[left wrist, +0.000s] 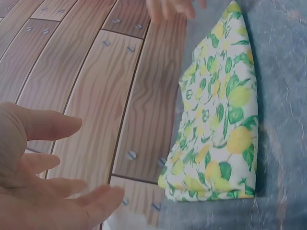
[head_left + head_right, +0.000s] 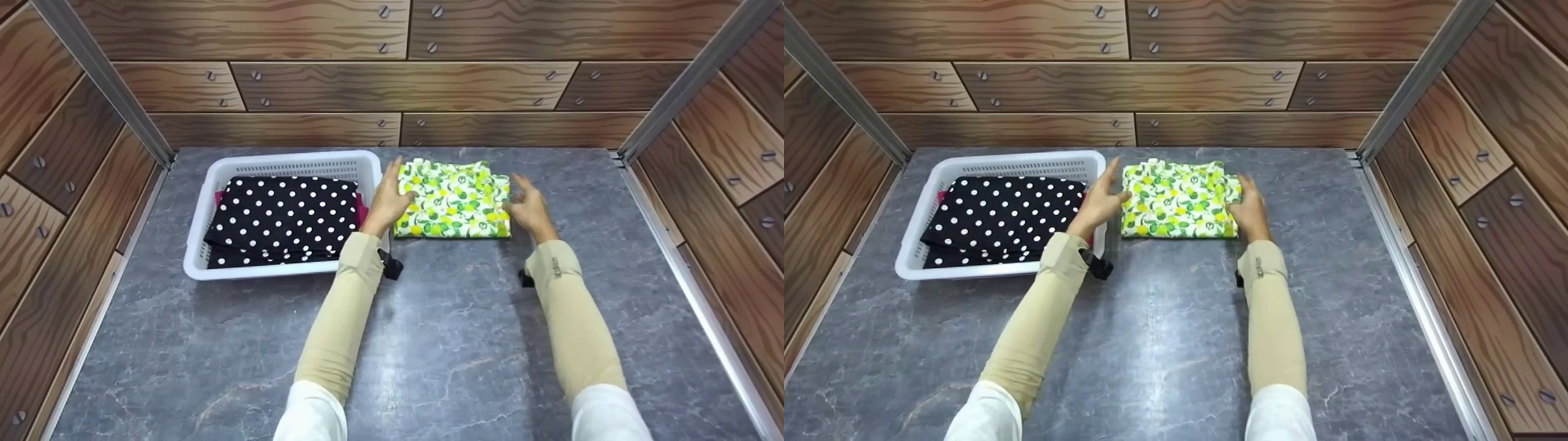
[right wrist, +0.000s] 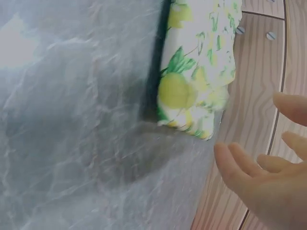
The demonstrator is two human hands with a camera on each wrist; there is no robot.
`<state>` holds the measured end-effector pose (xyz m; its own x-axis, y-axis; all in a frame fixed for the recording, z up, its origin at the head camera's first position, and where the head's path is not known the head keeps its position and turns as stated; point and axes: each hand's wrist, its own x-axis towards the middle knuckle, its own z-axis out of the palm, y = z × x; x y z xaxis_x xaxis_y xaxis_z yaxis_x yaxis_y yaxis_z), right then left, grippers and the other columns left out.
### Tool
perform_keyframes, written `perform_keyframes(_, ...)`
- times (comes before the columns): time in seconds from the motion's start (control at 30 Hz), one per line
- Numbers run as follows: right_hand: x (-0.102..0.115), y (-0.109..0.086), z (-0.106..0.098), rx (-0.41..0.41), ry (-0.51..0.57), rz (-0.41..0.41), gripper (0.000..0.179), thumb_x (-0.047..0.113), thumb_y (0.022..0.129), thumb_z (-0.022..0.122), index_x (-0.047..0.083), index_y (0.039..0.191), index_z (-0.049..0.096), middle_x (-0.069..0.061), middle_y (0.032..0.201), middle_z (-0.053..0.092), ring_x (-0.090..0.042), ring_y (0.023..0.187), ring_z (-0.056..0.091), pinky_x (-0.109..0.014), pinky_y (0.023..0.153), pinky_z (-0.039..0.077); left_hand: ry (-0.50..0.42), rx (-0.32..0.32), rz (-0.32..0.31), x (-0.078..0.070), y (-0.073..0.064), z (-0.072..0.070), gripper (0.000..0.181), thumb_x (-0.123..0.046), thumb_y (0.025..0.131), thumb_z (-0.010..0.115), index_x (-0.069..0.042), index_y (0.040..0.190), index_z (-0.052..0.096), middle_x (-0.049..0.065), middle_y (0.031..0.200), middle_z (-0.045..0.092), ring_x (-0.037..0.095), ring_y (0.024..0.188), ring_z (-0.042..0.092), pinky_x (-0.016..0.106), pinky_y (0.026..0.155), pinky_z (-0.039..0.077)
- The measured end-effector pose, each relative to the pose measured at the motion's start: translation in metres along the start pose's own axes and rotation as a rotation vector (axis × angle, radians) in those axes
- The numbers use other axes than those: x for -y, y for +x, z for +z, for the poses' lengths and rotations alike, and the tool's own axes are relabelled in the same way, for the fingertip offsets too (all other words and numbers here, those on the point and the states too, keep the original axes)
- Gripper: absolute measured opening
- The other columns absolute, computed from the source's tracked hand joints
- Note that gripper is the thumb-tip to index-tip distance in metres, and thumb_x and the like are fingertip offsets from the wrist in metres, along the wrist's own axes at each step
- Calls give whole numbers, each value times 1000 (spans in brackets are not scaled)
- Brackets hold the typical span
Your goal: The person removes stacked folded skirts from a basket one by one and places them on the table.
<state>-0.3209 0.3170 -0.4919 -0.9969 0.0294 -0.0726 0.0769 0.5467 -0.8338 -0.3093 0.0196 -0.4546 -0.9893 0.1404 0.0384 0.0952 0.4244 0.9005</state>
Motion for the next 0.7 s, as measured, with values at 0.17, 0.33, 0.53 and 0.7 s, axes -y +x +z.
perform_keyframes(0.17,5,-2,7,26,-14,28,68,-3,98,57,-3,158,27,-27,162,23,-48,144,29,-55,112,37,-21,-19,28,4,-2,-9,74,1,93,63,-3,159,30,20,162,30,33,145,35,37,119,27)
perform_keyframes(0.33,24,-7,18,63,-21,-47,62,1,100,57,-1,157,32,-24,162,25,-45,145,29,-55,110,39,-19,-32,56,8,-7,-22,61,1,93,63,-2,151,44,22,150,48,35,123,56,40,104,46)
perform_keyframes(0.53,50,-8,44,83,53,-126,58,1,99,60,-3,153,39,-24,160,30,-47,142,35,-54,109,41,2,-66,47,15,-14,-46,57,0,92,65,-1,147,49,26,145,51,40,122,57,43,103,48)
perform_keyframes(0.7,72,-13,71,144,117,-171,58,2,99,61,-3,153,40,-22,160,32,-44,140,38,-50,108,43,33,-97,70,24,-20,-60,57,1,90,65,3,145,50,30,139,54,42,115,60,43,99,50)
